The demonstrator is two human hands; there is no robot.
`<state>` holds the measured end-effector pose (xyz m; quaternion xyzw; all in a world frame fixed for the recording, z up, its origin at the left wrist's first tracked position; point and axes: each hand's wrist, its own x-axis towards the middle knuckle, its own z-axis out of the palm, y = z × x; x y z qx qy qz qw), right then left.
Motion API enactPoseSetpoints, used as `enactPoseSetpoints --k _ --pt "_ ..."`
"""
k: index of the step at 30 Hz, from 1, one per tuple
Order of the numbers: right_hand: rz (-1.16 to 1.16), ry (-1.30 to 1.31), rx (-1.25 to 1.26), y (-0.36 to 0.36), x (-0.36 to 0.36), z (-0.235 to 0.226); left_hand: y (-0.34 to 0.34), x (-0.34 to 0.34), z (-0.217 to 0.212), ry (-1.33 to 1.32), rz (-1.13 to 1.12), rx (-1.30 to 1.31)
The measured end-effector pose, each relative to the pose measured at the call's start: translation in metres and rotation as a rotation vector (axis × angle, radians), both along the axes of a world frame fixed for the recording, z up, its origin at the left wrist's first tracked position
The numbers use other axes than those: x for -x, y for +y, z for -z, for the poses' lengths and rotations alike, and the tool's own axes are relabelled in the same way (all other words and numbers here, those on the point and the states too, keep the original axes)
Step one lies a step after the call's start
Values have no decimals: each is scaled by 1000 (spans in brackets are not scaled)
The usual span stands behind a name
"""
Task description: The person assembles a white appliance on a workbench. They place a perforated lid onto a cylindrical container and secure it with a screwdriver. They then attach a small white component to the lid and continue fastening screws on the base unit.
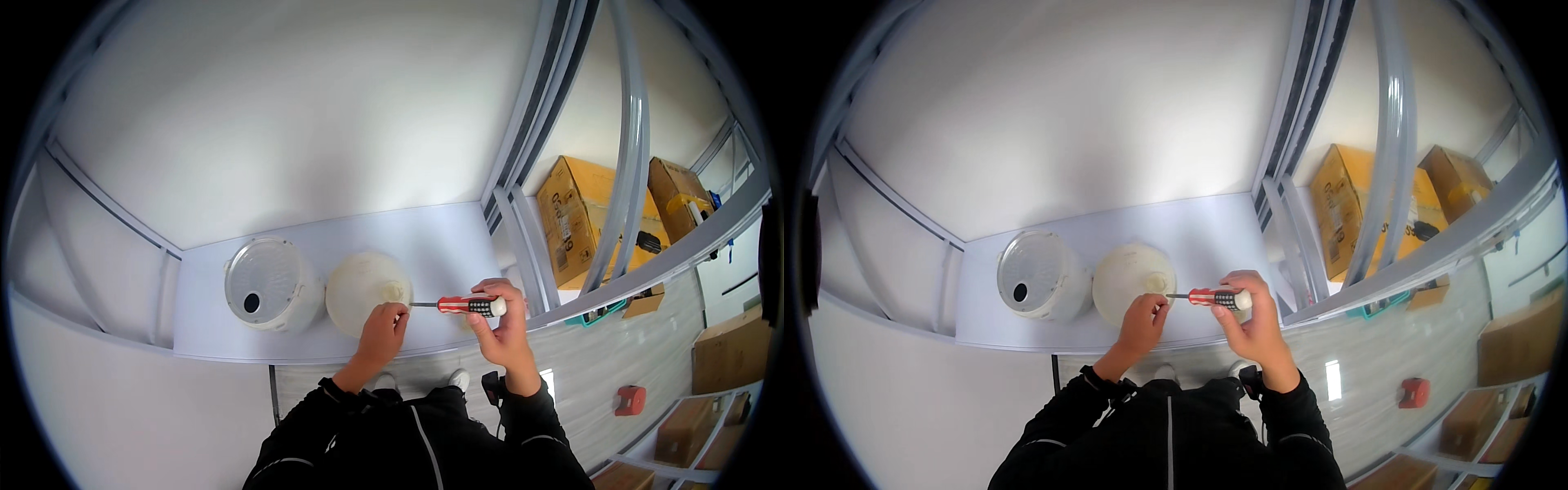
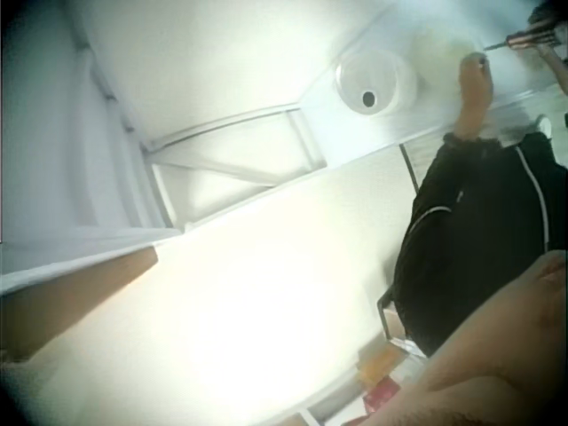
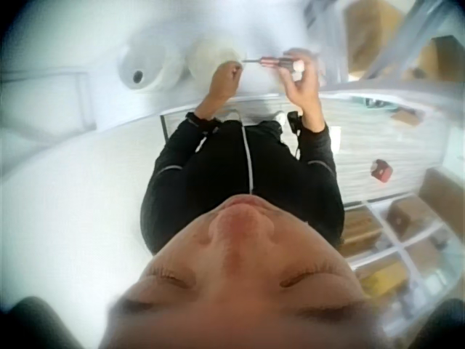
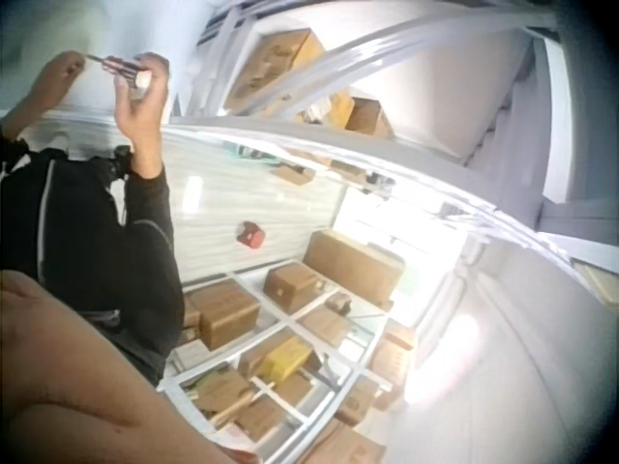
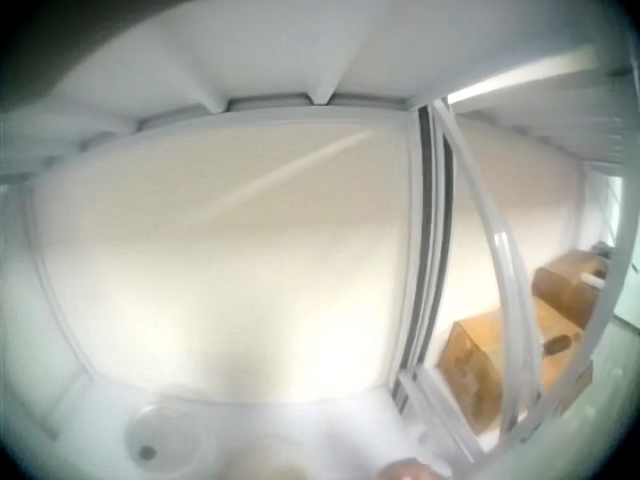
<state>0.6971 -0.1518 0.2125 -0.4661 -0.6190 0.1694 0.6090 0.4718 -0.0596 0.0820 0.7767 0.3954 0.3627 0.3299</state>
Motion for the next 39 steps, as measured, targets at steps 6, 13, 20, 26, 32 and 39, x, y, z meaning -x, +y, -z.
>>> enactPoseSetpoints --k 6,13,20,26,32,39 --pt "-78 -129 89 7 44 -1 11 40 -4 9 22 -108" --pt "-107 -242 134 9 68 -8 9 58 -16 3 58 -44" --pt "-134 -247 204 12 67 -20 5 59 -16 40 50 -160" --pt "-166 -311 275 16 52 -22 0 42 -6 37 -17 -183" --pt "-232 -324 264 23 37 -18 -12 31 -3 69 -108 -139" --pt "-352 -360 208 39 36 -28 -23 30 -4 68 -227 -93"
